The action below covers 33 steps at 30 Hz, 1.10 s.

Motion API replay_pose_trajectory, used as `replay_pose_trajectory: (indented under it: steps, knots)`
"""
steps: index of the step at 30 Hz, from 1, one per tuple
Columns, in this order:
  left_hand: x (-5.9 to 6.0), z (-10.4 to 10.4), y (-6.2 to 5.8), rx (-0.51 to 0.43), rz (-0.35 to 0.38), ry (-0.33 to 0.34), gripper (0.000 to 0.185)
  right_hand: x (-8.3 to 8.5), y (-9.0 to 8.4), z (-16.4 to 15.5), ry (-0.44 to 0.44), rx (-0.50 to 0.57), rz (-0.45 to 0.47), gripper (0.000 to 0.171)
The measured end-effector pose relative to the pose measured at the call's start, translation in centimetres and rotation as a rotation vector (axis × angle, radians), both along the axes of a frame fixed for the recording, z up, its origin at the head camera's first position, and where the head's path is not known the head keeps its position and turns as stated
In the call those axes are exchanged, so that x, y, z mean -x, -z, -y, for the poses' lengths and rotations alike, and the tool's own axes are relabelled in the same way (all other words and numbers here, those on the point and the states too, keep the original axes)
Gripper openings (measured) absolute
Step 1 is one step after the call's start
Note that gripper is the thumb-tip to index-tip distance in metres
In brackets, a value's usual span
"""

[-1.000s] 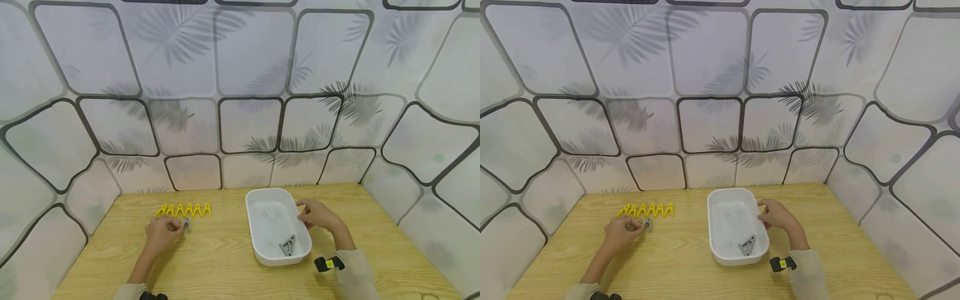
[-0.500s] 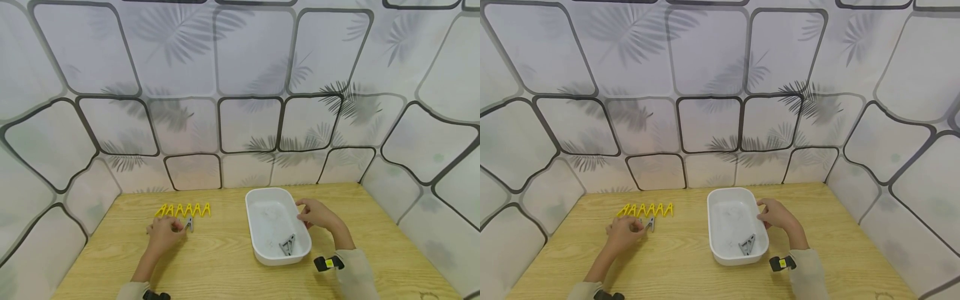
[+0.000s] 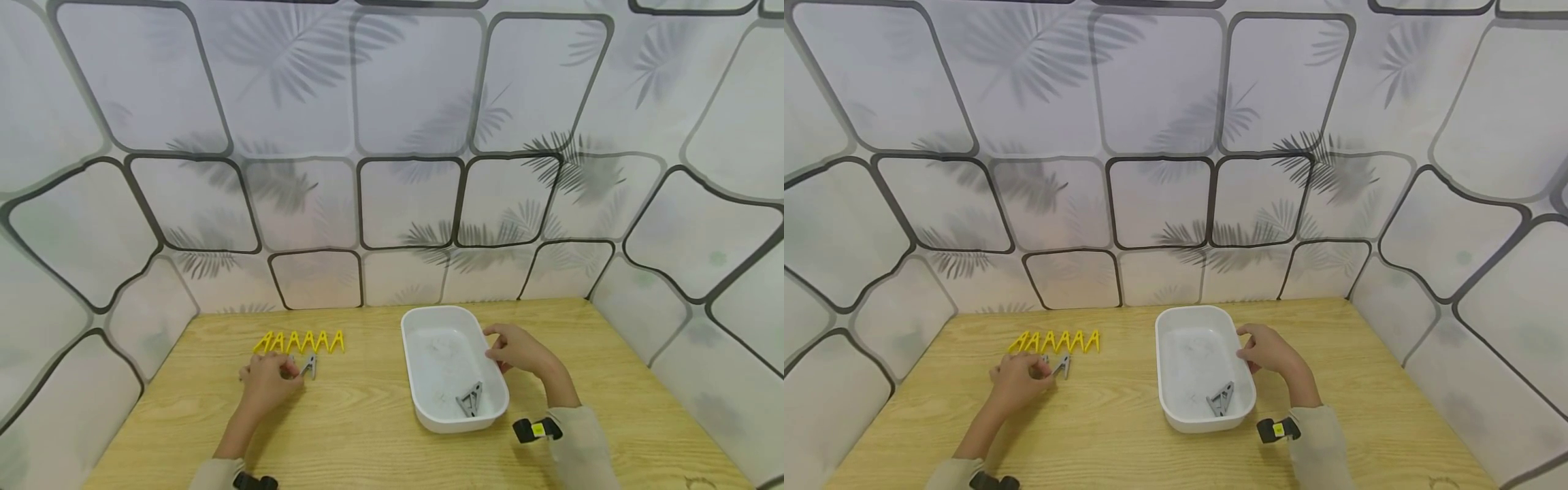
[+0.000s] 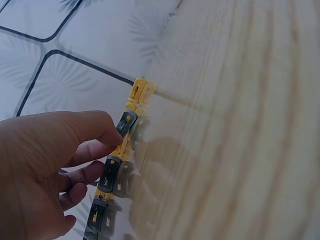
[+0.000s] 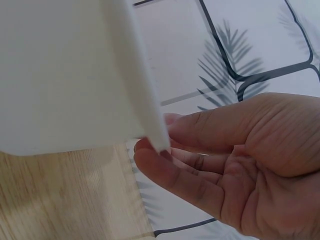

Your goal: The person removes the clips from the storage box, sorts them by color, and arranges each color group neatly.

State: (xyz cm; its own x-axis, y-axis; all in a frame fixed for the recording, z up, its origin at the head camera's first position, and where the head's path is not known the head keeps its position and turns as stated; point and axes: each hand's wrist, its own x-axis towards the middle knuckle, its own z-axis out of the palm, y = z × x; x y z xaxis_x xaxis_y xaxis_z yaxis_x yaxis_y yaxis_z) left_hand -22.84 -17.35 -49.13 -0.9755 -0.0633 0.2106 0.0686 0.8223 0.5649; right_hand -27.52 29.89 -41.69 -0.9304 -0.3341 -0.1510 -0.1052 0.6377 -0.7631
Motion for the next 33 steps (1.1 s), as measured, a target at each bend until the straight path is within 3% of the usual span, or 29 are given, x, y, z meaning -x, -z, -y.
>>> replay_pose_trajectory:
  steps: [14,21,26,33]
  knots:
    - [-0.1,0.0,-0.3,-0.012,0.012,0.009,0.018,0.0,0.2,0.0,0.013,-0.016,0.008,0.048]
    - [0.1,-0.4,-0.6,0.018,-0.022,0.012,0.017,-0.1,0.0,-0.1,0.006,-0.014,0.004,0.049]
    - [0.8,-1.4,-1.6,0.0,-0.053,0.048,0.013,-0.1,0.1,-0.1,0.011,-0.017,0.005,0.049]
    - [2.5,-4.1,-3.2,-0.003,-0.129,0.122,0.013,0.1,-0.1,0.1,0.013,-0.017,0.008,0.049]
